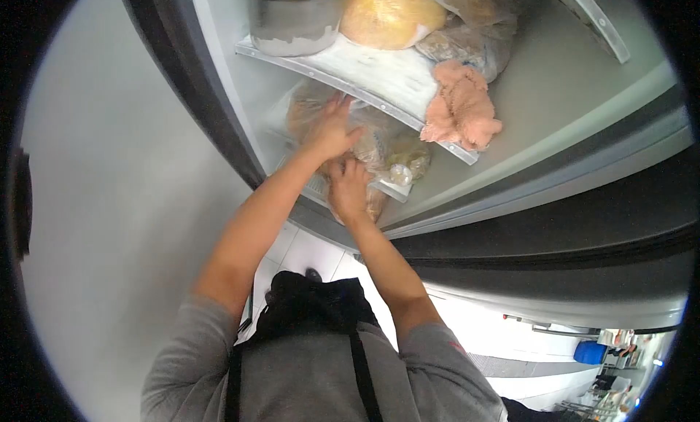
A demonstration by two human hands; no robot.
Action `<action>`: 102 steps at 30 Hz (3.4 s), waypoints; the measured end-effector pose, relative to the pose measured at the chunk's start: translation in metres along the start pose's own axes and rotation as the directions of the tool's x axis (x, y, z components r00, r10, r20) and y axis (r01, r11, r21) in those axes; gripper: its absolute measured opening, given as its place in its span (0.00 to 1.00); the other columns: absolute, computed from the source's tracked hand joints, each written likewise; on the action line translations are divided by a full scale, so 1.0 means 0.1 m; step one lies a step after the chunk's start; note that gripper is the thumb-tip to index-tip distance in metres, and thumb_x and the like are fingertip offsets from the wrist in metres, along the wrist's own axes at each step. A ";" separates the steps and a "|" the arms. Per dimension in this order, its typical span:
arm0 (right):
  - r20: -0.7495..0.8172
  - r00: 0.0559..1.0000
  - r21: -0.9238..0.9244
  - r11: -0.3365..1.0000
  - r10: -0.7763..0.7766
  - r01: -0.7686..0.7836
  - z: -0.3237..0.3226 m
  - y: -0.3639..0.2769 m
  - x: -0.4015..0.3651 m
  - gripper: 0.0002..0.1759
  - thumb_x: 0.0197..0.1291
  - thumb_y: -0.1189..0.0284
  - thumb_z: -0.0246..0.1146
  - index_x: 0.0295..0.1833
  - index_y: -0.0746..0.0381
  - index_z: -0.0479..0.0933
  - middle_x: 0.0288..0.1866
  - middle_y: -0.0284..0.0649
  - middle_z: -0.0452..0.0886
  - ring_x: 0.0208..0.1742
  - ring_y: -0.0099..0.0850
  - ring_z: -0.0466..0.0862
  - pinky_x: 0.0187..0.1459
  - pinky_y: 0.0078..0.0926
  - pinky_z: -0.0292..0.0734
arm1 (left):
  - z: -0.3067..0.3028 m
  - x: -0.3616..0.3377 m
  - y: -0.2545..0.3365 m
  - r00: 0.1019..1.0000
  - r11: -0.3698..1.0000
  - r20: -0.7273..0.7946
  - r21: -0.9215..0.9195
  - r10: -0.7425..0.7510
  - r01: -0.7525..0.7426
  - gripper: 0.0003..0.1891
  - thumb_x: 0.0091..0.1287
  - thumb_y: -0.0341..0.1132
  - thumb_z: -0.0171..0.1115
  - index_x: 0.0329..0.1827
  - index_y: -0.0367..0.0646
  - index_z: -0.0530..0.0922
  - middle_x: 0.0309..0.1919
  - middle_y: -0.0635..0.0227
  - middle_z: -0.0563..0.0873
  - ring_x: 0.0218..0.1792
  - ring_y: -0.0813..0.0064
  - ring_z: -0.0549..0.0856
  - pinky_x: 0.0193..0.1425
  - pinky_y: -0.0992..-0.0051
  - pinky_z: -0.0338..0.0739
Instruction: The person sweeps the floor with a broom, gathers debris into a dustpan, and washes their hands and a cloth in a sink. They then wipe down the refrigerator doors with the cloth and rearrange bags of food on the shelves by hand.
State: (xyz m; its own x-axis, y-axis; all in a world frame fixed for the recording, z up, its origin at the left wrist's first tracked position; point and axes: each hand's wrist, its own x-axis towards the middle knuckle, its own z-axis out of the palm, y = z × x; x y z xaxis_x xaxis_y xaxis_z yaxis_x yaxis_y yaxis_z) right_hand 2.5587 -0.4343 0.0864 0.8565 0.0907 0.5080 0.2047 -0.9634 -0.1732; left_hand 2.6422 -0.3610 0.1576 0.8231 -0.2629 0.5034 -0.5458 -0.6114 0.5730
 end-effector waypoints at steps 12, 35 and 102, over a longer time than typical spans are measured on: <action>-0.105 0.984 0.329 0.929 -0.141 0.168 -0.45 0.47 -0.34 0.30 0.39 0.79 0.61 0.55 0.57 0.68 0.53 0.47 0.66 0.50 0.46 0.68 0.51 0.42 0.64 | -0.04 -0.01 -0.23 0.966 0.971 0.216 0.219 -0.142 0.093 0.18 0.50 0.47 0.61 0.35 0.40 0.78 0.29 0.55 0.81 0.31 0.58 0.81 0.35 0.63 0.74; -0.300 0.933 0.163 0.974 0.198 -0.155 0.16 0.72 -0.12 0.12 0.33 0.80 0.64 0.30 0.62 0.74 0.30 0.37 0.74 0.37 0.39 0.71 0.41 0.32 0.66 | 0.25 -3.38 -1.06 0.523 0.498 0.252 -0.161 -0.814 0.852 0.16 0.56 0.41 0.59 0.34 0.32 0.77 0.26 0.52 0.81 0.30 0.58 0.82 0.34 0.67 0.73; -0.478 0.553 -0.136 0.564 0.683 -0.814 0.83 2.12 1.30 0.39 0.49 0.51 0.54 0.62 0.65 0.57 0.67 0.55 0.49 0.67 0.50 0.49 0.62 0.46 0.50 | -0.15 -4.26 -0.96 0.442 0.322 0.306 -0.370 -0.843 0.871 0.14 0.57 0.36 0.59 0.38 0.32 0.76 0.32 0.56 0.82 0.34 0.67 0.81 0.40 0.72 0.72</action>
State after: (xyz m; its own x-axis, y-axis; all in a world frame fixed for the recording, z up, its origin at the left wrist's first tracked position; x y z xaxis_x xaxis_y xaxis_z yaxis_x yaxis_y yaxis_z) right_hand 2.7522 -0.6063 0.0458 0.3869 -0.7283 0.5657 -0.6468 -0.6515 -0.3964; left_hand 2.3418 -0.1793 -0.1020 0.8720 0.1712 -0.4585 0.4830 -0.1497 0.8627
